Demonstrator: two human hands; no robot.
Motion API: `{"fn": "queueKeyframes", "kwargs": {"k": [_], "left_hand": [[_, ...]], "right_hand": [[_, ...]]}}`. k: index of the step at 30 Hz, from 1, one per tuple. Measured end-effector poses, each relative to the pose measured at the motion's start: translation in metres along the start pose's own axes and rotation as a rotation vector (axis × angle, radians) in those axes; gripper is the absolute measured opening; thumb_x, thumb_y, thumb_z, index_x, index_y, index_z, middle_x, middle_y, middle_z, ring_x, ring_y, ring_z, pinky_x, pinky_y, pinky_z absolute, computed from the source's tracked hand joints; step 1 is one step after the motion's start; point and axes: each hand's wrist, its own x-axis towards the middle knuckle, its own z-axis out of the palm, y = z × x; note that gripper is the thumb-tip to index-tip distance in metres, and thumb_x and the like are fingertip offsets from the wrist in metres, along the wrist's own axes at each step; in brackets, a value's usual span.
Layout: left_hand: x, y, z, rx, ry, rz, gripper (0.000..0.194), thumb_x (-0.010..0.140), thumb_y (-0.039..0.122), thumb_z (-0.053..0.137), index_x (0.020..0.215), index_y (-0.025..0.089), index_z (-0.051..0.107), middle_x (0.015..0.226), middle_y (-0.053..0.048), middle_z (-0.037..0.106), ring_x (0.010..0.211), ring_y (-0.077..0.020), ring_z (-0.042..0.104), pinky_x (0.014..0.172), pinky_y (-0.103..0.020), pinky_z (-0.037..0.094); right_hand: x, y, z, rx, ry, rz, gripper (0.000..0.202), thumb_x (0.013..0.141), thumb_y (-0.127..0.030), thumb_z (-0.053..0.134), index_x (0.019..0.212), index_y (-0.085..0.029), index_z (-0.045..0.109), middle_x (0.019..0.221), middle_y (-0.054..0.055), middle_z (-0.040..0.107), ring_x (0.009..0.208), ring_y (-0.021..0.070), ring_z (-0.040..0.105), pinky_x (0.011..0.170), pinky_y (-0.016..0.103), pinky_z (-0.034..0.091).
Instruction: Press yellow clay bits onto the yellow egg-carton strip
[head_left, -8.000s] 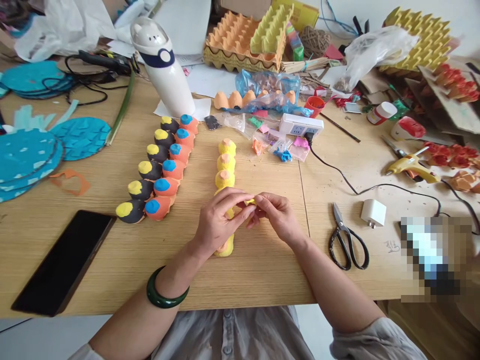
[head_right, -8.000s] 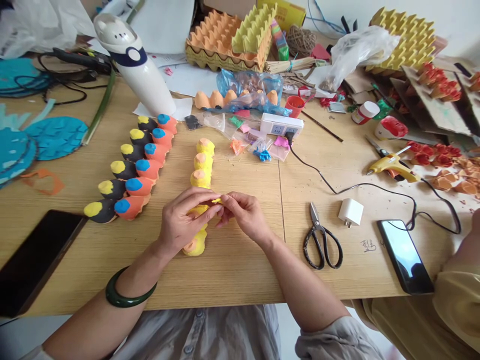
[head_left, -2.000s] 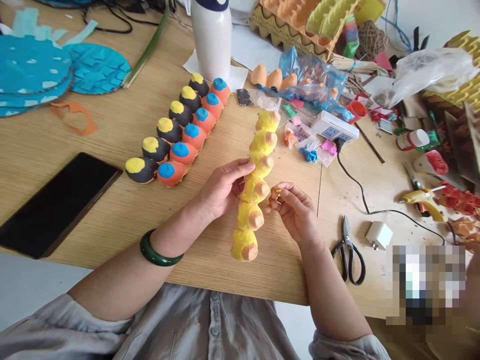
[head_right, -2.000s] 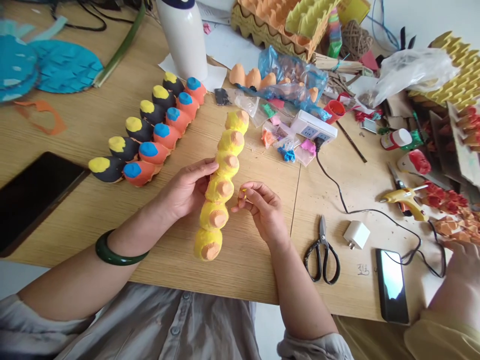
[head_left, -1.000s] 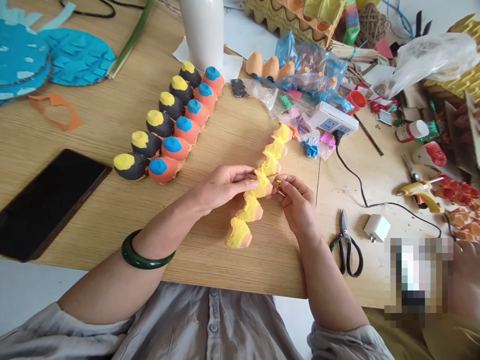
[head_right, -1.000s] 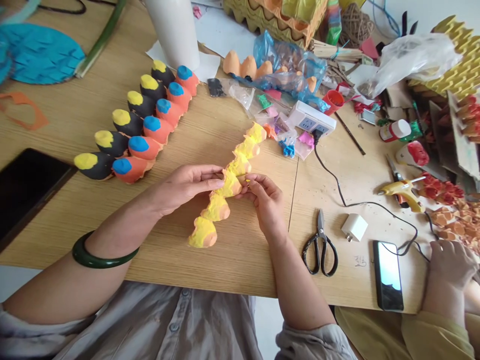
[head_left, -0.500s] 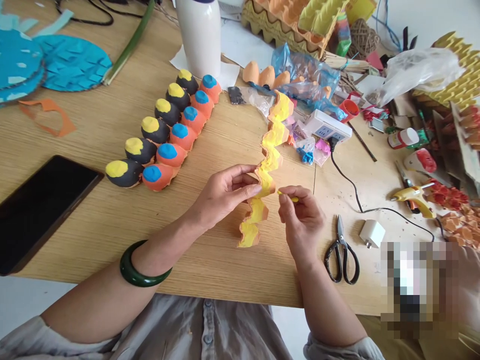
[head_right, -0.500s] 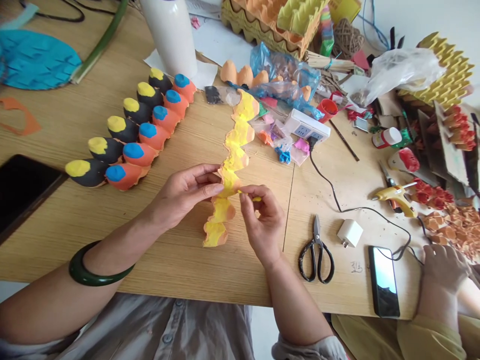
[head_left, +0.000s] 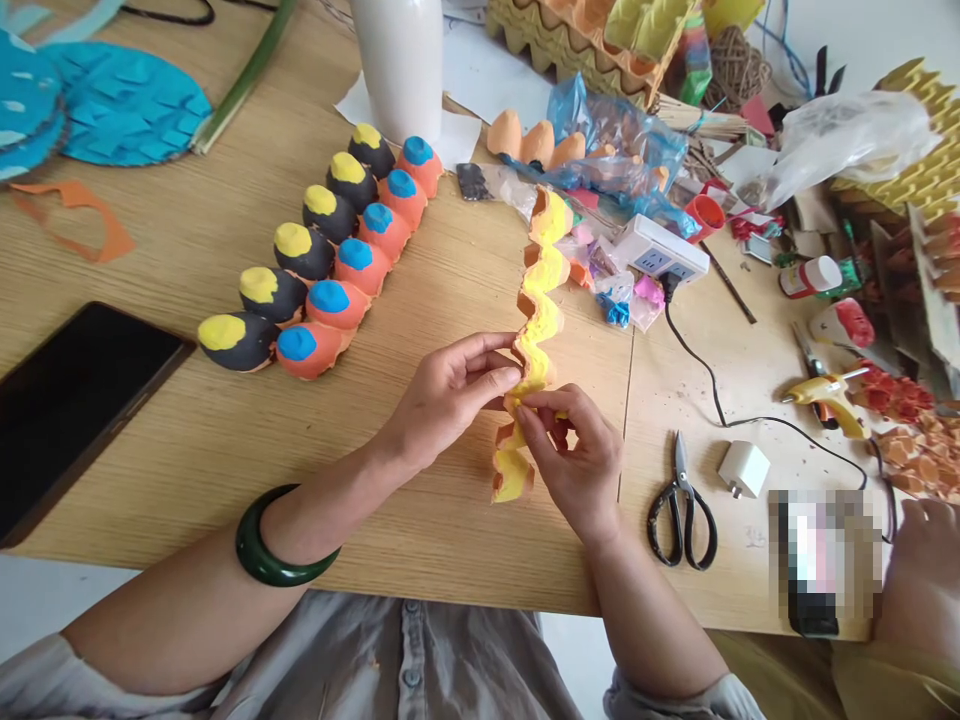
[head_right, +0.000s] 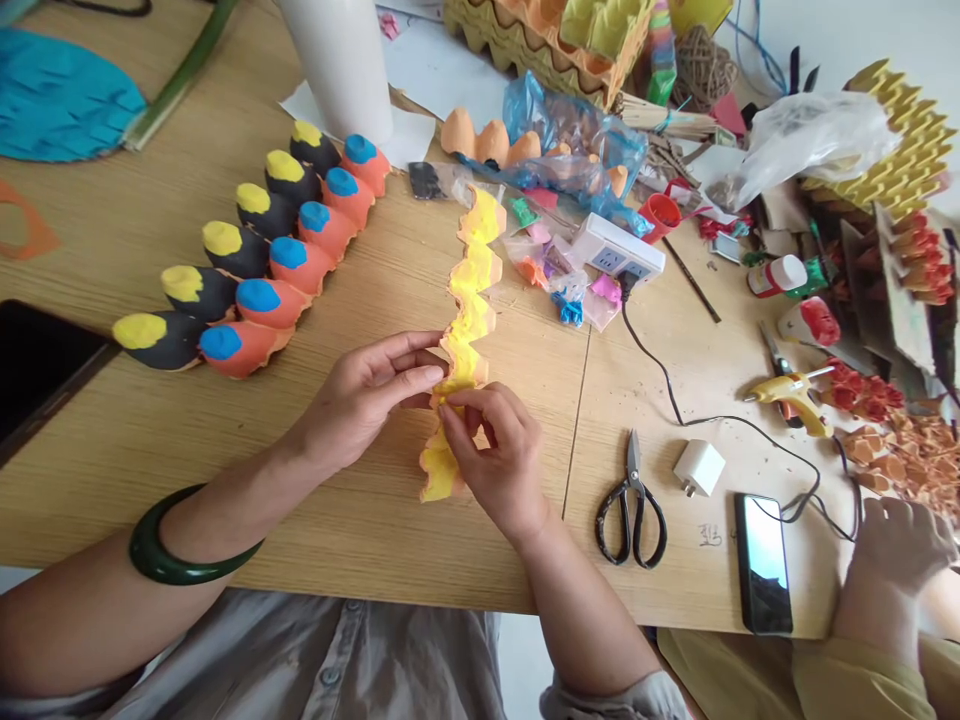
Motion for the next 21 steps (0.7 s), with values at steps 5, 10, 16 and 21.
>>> {"fn": "queueKeyframes", "kwargs": {"k": [5,10,16,21], "left_hand": [[-0.003,0.000,0.004,0.074,0.054,0.053,0.041,0.086,0.031,0.077,0.123,0.014,0.071,0.086,-0.002,0.072,0.086,-0.0155,0.069,0.076,-0.025,0.059],[-0.009,-0.002,0.008,0.259,0.109,0.201,0.042,0.090,0.029,0.074,0.128,0.012,0.068,0.091,-0.003,0.073,0.088,-0.0149,0.070,0.080,-0.024,0.057],[-0.015,-0.004,0.011,0.350,0.111,0.261,0.037,0.094,0.029,0.070,0.129,0.015,0.068,0.098,-0.004,0.075,0.095,-0.0149,0.071,0.081,-0.021,0.057],[-0.015,-0.003,0.013,0.344,0.115,0.245,0.034,0.094,0.029,0.071,0.125,0.016,0.070,0.096,-0.004,0.076,0.092,-0.0142,0.072,0.077,-0.019,0.057]], "right_hand": [[-0.001,0.002,0.000,-0.102,0.015,-0.117,0.012,0.094,-0.010,0.068,0.096,-0.022,0.066,0.074,-0.001,0.062,0.063,0.0115,0.056,0.054,0.026,0.044],[0.000,-0.001,-0.001,-0.174,0.026,-0.180,0.012,0.095,-0.009,0.067,0.096,-0.021,0.065,0.072,-0.001,0.062,0.063,0.0119,0.057,0.054,0.026,0.044],[-0.002,-0.004,0.001,-0.182,0.037,-0.155,0.012,0.094,-0.010,0.068,0.094,-0.022,0.065,0.071,-0.002,0.061,0.060,0.0112,0.056,0.054,0.026,0.045],[-0.002,-0.007,0.001,-0.299,0.048,-0.203,0.009,0.094,-0.011,0.069,0.094,-0.020,0.067,0.071,0.000,0.064,0.060,0.0130,0.056,0.056,0.028,0.046]]}}
